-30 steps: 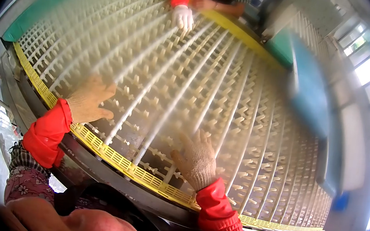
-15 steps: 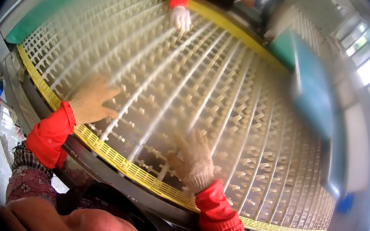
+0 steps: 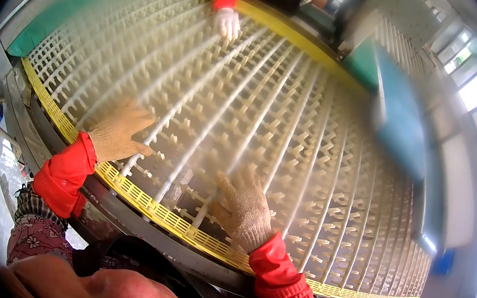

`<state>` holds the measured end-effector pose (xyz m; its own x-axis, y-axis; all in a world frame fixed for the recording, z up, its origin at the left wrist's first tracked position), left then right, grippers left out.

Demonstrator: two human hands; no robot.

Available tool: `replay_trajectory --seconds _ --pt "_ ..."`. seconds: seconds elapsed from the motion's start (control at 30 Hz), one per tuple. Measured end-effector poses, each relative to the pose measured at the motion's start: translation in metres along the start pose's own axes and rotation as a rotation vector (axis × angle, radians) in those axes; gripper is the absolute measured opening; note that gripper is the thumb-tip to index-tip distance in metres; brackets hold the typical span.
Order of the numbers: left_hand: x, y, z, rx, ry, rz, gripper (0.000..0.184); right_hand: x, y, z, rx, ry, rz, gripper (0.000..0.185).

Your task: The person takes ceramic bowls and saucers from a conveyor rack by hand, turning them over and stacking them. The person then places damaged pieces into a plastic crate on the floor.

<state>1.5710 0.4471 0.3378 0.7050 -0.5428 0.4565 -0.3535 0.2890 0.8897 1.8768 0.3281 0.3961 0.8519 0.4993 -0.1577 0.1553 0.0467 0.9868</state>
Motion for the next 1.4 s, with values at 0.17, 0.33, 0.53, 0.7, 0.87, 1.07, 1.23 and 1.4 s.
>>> replay_trajectory --seconds 0.17,0.33,0.53,0.7,0.87,1.07,1.23,1.4 --pt "0.003 0.001 -0.002 -0.026 0.051 0.108 0.082 0.001 -0.009 0.004 -0.058 -0.032 0.013 0.075" --pt "0.008 0.001 -0.005 0.027 -0.011 0.072 0.075 -0.003 -0.005 0.006 -0.095 -0.049 -0.01 0.078" --pt "0.015 0.006 -0.007 0.082 -0.05 0.062 0.061 -0.005 -0.007 0.006 -0.104 -0.048 -0.008 0.078" --pt "0.015 0.008 -0.009 0.102 -0.052 0.058 0.059 -0.01 0.0 -0.003 -0.105 -0.075 -0.036 0.078" --pt "0.012 0.009 -0.012 0.18 -0.097 0.091 0.062 -0.026 0.014 -0.012 -0.059 0.058 0.121 0.076" --pt "0.011 0.006 -0.017 0.147 -0.071 0.046 0.068 -0.016 0.025 -0.023 -0.06 0.051 -0.062 0.051" --pt "0.0 -0.004 -0.023 0.067 -0.03 0.163 0.068 -0.045 0.123 -0.072 0.206 0.222 -0.095 0.043" --pt "-0.006 0.016 0.008 0.183 -0.073 0.009 0.068 -0.058 0.175 0.008 0.273 -0.063 -0.182 0.057"
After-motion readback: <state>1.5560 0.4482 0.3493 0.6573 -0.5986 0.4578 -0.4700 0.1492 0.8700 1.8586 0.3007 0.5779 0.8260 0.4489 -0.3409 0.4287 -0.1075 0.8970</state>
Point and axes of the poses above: each hand's wrist, its own z-axis away from the middle knuckle, its own y-axis out of the back of the hand, x = y × z, the point moved 5 cm from there along -z, towards the middle knuckle, and after that the axes turned 8 degrees about z, right-handed, at the moved point
